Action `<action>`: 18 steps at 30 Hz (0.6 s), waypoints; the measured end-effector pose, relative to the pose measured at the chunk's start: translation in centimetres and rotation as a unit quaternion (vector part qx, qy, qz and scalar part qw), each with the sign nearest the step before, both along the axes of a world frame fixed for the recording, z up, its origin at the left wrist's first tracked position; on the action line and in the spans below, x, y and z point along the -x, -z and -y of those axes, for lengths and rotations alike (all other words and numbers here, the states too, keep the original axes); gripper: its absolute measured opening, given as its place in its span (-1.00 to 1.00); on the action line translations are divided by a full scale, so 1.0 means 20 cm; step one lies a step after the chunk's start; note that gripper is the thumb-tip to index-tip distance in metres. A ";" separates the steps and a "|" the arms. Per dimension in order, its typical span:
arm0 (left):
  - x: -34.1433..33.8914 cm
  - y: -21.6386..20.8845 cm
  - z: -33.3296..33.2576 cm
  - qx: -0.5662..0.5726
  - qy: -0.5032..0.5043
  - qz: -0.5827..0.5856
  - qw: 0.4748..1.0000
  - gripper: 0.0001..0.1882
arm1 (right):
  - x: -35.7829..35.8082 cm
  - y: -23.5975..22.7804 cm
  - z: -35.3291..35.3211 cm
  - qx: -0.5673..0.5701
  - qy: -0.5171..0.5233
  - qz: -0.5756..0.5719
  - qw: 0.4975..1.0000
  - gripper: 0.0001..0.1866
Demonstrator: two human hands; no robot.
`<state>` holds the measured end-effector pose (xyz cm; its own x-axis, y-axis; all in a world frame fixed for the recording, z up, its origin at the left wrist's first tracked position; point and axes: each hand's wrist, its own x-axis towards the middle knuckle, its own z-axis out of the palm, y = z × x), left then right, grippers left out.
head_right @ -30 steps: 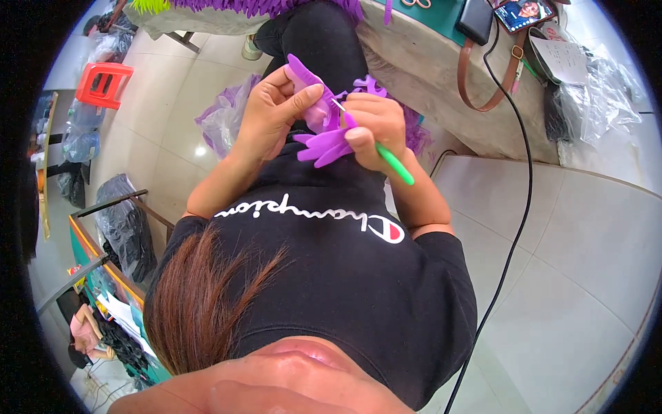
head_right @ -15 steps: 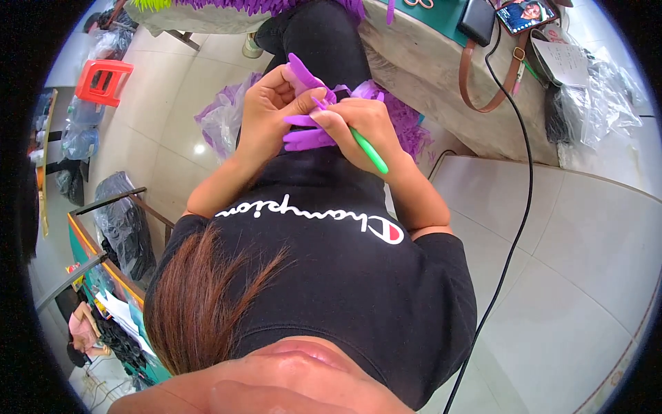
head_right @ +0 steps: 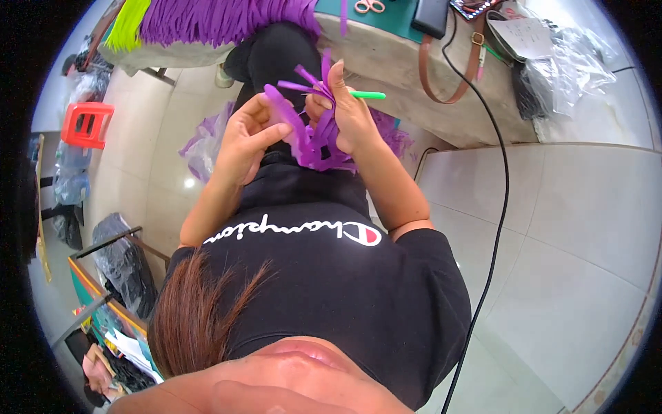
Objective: Sorting and preparing purple plastic strips using a small tool.
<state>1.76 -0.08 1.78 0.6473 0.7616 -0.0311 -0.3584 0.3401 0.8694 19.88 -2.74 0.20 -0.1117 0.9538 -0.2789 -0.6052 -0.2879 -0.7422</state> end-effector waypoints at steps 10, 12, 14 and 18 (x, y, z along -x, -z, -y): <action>-0.06 0.00 0.02 -0.069 -0.057 -0.038 0.995 -0.74 | 0.13 -0.03 0.02 -0.163 0.226 0.300 0.912 -0.34; -0.06 0.00 0.04 -0.089 -0.081 -0.047 0.992 -0.75 | 0.14 -0.03 0.03 -0.170 0.225 0.302 0.911 -0.37; -0.06 0.00 0.05 -0.113 -0.092 -0.054 0.988 -0.75 | 0.14 -0.03 0.04 -0.160 0.222 0.303 0.913 -0.45; -0.08 0.00 0.08 -0.147 -0.094 -0.069 0.982 -0.72 | 0.17 0.00 0.02 -0.169 0.243 0.328 0.897 -0.47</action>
<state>3.36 -1.68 1.86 0.4990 0.8568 0.1299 -0.2622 0.0064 0.9650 16.56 -3.23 0.23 0.4232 0.8874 0.1828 0.0009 0.2013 -0.9795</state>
